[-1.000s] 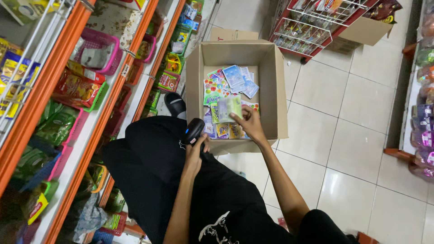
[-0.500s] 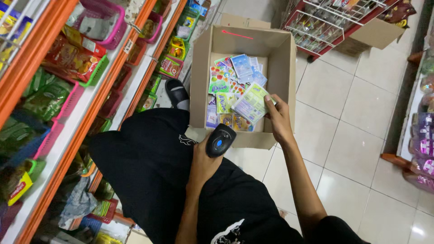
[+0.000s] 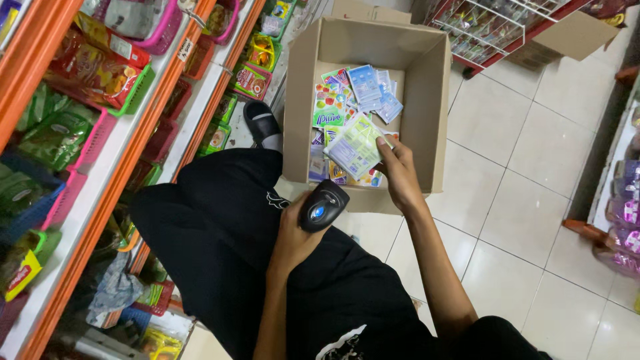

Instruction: The person scans packets of dessert mix using a handheld scanner and places them onto a shelf, then picks up more packets from a box on the floor to continue scanning and shelving them.

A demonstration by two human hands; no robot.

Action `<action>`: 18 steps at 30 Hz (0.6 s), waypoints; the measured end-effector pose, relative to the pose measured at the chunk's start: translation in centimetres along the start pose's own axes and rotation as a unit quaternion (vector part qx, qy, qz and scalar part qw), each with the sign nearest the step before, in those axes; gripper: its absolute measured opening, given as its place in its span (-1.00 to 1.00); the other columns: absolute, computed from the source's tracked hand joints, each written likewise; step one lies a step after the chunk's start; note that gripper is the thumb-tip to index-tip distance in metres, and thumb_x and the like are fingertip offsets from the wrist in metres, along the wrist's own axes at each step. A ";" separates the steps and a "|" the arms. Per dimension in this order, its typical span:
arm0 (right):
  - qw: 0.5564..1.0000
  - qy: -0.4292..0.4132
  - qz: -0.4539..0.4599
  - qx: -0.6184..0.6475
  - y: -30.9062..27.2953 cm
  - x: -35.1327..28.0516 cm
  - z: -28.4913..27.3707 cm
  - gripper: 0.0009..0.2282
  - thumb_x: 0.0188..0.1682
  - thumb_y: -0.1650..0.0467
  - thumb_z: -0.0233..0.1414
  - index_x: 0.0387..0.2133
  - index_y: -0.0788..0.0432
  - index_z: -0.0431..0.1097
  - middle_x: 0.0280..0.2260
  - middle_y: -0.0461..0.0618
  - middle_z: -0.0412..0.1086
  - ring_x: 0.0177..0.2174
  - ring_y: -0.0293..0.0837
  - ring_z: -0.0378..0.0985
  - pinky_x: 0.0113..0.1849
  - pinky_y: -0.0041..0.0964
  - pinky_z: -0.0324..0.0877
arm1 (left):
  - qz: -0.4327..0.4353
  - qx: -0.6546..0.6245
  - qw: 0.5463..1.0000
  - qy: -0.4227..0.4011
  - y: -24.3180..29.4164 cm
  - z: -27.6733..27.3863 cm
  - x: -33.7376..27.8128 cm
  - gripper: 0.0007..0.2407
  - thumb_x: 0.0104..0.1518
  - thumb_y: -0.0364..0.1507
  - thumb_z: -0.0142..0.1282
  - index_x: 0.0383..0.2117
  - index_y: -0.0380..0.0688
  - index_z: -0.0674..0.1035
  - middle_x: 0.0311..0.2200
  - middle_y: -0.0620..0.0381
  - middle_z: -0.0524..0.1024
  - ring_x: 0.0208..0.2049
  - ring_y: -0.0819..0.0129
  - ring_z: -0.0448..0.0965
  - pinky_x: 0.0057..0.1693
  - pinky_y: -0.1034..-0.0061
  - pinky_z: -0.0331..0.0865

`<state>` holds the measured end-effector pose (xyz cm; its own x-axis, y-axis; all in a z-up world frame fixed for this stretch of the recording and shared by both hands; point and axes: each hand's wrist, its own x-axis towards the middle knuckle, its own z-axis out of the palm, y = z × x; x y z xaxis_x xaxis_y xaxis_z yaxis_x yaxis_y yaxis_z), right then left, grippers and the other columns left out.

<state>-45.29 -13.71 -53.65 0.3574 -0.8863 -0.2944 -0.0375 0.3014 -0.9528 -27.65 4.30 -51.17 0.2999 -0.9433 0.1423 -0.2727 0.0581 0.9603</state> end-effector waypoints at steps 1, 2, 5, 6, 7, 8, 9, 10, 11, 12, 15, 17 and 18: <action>0.998 0.013 0.046 0.038 0.1 -0.2 0.7 -0.67 0.17 0.29 -0.06 0.04 0.30 0.38 -0.18 0.00 0.50 -0.25 -0.25 0.51 -0.19 -0.31 0.43 | -0.006 0.001 1.000 0.002 -0.4 0.0 -0.2 -0.63 -0.06 -0.56 0.35 -0.09 -0.39 0.54 -0.22 -0.12 0.61 -0.19 0.04 0.68 -0.05 0.34 0.51; 0.998 0.011 0.051 0.039 0.3 -0.4 1.6 -0.67 0.17 0.29 -0.06 0.04 0.30 0.38 -0.18 0.00 0.50 -0.25 -0.25 0.51 -0.19 -0.31 0.43 | -0.005 -0.025 0.999 0.035 -1.0 0.1 -0.2 -0.61 -0.05 -0.55 0.35 -0.06 -0.42 0.52 -0.17 -0.09 0.57 -0.16 0.07 0.65 -0.03 0.38 0.50; 0.981 -0.010 0.104 0.163 0.5 -0.8 4.0 -0.67 0.15 0.33 -0.05 0.08 0.32 0.33 -0.06 0.04 0.49 -0.09 -0.22 0.55 -0.05 -0.23 0.50 | -0.104 -0.088 0.983 0.125 -3.1 1.3 -0.1 -0.66 0.00 -0.50 0.37 -0.12 -0.39 0.54 -0.22 0.05 0.55 -0.23 0.27 0.60 -0.09 0.48 0.48; 0.973 -0.039 0.128 0.189 0.6 -1.1 4.6 -0.66 0.15 0.33 -0.07 0.09 0.33 0.32 -0.04 0.07 0.47 -0.07 -0.17 0.55 -0.04 -0.17 0.51 | -0.203 -0.125 0.954 0.182 -3.8 1.5 -0.6 -0.72 0.03 -0.46 0.39 -0.21 -0.32 0.56 -0.32 0.16 0.58 -0.34 0.43 0.58 -0.16 0.55 0.47; 0.962 -0.068 0.152 0.215 0.8 -1.4 5.3 -0.65 0.15 0.34 -0.08 0.10 0.35 0.30 -0.01 0.10 0.46 -0.04 -0.13 0.55 -0.03 -0.11 0.52 | -0.214 -0.119 0.951 0.191 -4.4 1.6 -1.2 -0.72 0.03 -0.46 0.39 -0.21 -0.32 0.56 -0.32 0.16 0.58 -0.34 0.43 0.58 -0.16 0.55 0.47; 0.960 -0.075 0.162 0.216 1.0 -1.5 6.0 -0.65 0.15 0.34 -0.08 0.10 0.35 0.30 -0.01 0.10 0.46 -0.04 -0.13 0.55 -0.03 -0.11 0.52 | -0.245 -0.170 0.929 0.221 -5.1 1.5 -1.2 -0.76 0.10 -0.48 0.40 -0.28 -0.32 0.53 -0.38 0.13 0.50 -0.41 0.44 0.49 -0.23 0.53 0.40; 0.951 -0.086 0.167 0.245 1.1 -1.8 6.5 -0.66 0.16 0.35 -0.08 0.11 0.35 0.27 0.00 0.12 0.45 -0.02 -0.08 0.55 0.01 -0.08 0.51 | -0.273 -0.220 0.902 0.251 -5.5 1.3 -1.2 -0.77 0.17 -0.50 0.42 -0.35 -0.33 0.51 -0.44 0.10 0.42 -0.48 0.44 0.40 -0.30 0.51 0.32; 0.942 -0.097 0.170 0.274 1.3 -1.9 6.9 -0.66 0.16 0.36 -0.09 0.11 0.35 0.25 0.01 0.14 0.44 0.00 -0.03 0.54 0.04 -0.05 0.49 | -0.275 -0.216 0.900 0.260 -5.7 1.0 -1.0 -0.77 0.17 -0.50 0.42 -0.35 -0.33 0.51 -0.44 0.10 0.42 -0.48 0.44 0.40 -0.30 0.51 0.32; 0.940 -0.104 0.176 0.274 1.4 -2.0 7.4 -0.66 0.16 0.36 -0.09 0.11 0.35 0.25 0.01 0.14 0.44 0.00 -0.03 0.54 0.04 -0.05 0.49 | -0.251 -0.289 0.882 0.276 -5.7 0.6 -0.9 -0.81 0.14 -0.53 0.37 -0.30 -0.23 0.51 -0.44 0.17 0.43 -0.49 0.50 0.38 -0.31 0.55 0.30; 0.937 -0.113 0.176 0.278 1.5 -2.1 7.8 -0.67 0.16 0.37 -0.09 0.11 0.34 0.24 0.02 0.12 0.43 0.01 -0.03 0.54 0.03 -0.03 0.50 | -0.221 -0.360 0.859 0.290 -5.6 0.3 -0.7 -0.82 0.11 -0.56 0.31 -0.26 -0.13 0.51 -0.45 0.25 0.44 -0.51 0.56 0.36 -0.32 0.58 0.29; 0.942 -0.126 0.181 0.254 1.7 -2.2 8.0 -0.69 0.14 0.39 -0.09 0.11 0.28 0.25 0.02 0.07 0.43 -0.01 -0.07 0.55 0.02 -0.02 0.50 | -0.174 -0.385 0.868 0.262 -4.6 -0.8 -0.5 -0.84 0.19 -0.55 0.26 -0.26 -0.16 0.47 -0.37 0.21 0.53 -0.48 0.56 0.37 -0.30 0.56 0.32; 0.943 -0.145 0.192 0.231 2.2 -1.6 8.6 -0.69 0.12 0.40 -0.08 0.10 0.25 0.27 0.00 0.04 0.44 -0.02 -0.10 0.55 0.01 -0.02 0.50 | -0.178 -0.337 0.879 0.286 -4.2 -1.2 0.4 -0.81 0.12 -0.57 0.29 -0.29 -0.13 0.45 -0.40 0.23 0.53 -0.50 0.56 0.38 -0.32 0.57 0.30; 0.954 -0.150 0.173 0.193 2.4 -1.7 8.2 -0.71 0.13 0.42 -0.03 0.08 0.31 0.29 -0.03 0.07 0.47 -0.04 -0.09 0.56 0.05 -0.05 0.50 | -0.191 -0.299 0.888 0.292 -3.8 -1.5 0.4 -0.77 0.06 -0.60 0.33 -0.33 -0.10 0.44 -0.43 0.24 0.54 -0.51 0.57 0.39 -0.34 0.59 0.28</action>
<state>-38.31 -8.63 -54.85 0.6395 -0.5877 -0.4957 0.1252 0.7157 -0.6871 -25.13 4.21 -54.39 0.7364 -0.6118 -0.2889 0.4326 0.0975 0.8963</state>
